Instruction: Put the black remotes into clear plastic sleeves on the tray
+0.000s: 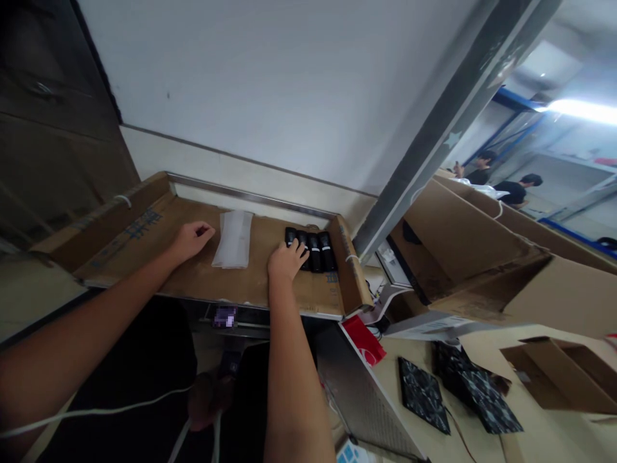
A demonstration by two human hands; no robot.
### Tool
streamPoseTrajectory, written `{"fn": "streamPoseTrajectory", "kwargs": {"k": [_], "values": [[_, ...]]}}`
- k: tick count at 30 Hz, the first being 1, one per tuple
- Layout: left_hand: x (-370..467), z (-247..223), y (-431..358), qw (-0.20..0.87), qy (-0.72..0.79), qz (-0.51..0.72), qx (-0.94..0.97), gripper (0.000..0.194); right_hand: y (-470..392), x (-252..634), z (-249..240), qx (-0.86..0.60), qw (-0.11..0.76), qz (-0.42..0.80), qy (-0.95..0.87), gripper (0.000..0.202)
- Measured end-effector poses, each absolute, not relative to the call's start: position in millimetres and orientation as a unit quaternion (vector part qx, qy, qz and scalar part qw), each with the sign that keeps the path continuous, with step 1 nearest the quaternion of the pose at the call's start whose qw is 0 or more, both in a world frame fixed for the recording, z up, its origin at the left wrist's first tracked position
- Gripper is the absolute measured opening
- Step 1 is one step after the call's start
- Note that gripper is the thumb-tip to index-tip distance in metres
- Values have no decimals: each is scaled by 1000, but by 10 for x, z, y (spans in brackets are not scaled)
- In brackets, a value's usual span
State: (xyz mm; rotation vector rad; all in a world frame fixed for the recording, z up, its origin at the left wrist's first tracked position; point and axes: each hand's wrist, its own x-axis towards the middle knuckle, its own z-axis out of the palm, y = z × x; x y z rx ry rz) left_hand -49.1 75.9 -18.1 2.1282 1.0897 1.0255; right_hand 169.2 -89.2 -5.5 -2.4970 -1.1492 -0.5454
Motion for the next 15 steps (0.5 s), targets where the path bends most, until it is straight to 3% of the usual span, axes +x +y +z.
{"fn": "streamPoseTrajectory", "kwargs": {"k": [9, 12, 15], "values": [[-426, -21, 661, 311, 408, 412, 753, 24, -1176, 1490, 35, -855, 195, -194, -440, 28], [-514, 272, 234, 360, 437, 496, 658, 32, -1278, 1442, 97, -859, 198, -187, -434, 25], [-804, 448, -497, 389, 384, 490, 679, 35, -1349, 1414, 139, -861, 201, -193, -425, 21]]}}
